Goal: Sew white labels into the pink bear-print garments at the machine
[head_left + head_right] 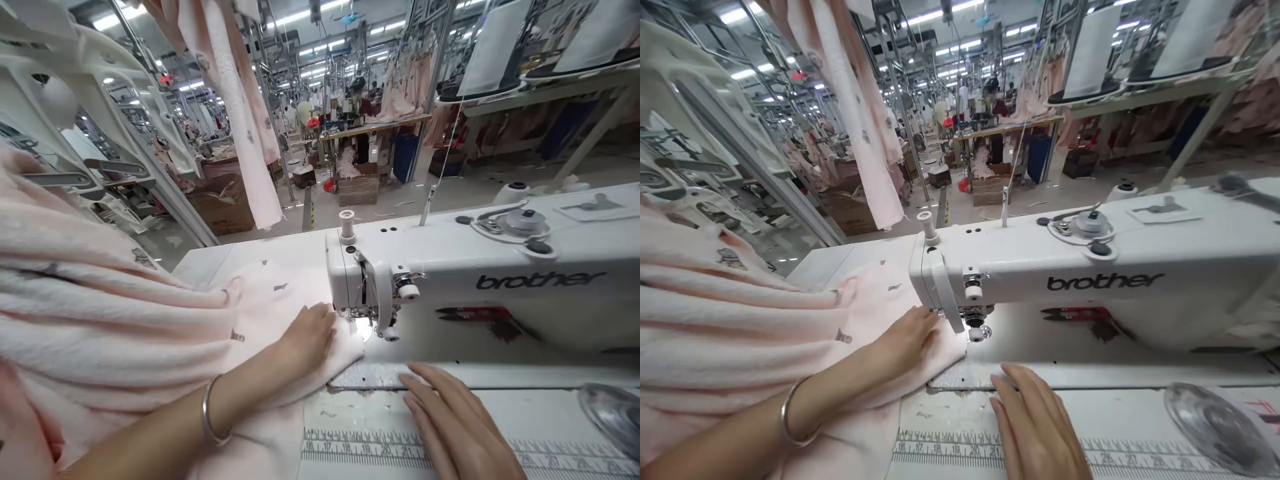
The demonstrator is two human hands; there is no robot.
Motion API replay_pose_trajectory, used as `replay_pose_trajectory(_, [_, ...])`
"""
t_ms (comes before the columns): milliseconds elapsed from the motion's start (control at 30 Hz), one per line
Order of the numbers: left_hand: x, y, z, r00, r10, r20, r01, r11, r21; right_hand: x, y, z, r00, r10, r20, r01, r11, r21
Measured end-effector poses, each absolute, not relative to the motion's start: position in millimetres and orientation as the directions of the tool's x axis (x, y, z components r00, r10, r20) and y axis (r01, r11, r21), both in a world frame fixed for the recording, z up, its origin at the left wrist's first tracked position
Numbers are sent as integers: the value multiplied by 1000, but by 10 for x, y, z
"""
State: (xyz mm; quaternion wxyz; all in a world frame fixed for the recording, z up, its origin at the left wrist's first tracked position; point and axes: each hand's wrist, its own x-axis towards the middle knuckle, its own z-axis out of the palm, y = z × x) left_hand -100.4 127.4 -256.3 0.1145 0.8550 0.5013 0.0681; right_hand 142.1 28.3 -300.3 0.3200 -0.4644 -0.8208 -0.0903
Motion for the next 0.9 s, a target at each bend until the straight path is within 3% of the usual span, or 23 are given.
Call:
replay_pose_trajectory(100, [-889,1182,-2593,478,878,30,845,-469,259,1292,284,-3023,-319,762,563,809,528,-257])
replay_pose_trajectory(233, [-1003,1567,-2554,344,938,45,900,-343,269,1127,420,-3018,-272,876,398,796,437,-418])
replay_pose_trajectory(433, [-1236,1879,-2612,188,981,51,957,-195,215,913,549,-3014,-338,862,379,742,491,-457])
replay_pose_trajectory(533, [-1312,1511,-2443,233,972,23,948,-232,216,953,440,-3019,-333,865,376,728,489,-480])
replay_pose_trajectory(633, [-1447,1027,-1980,422,903,79,850,-425,312,988,323,-2981,-253,890,380,721,435,-540])
replay_pose_trajectory(700, [-1578,745,-1612,477,867,147,775,-493,395,930,275,-2910,-278,869,409,656,483,-580])
replay_pose_trajectory(767, [-1714,524,-1308,463,851,246,758,-525,388,801,249,-2803,-358,812,461,517,583,-626])
replay_pose_trajectory(900, [-1898,258,-985,282,862,421,770,-465,437,465,215,-2525,-377,750,543,217,642,-736])
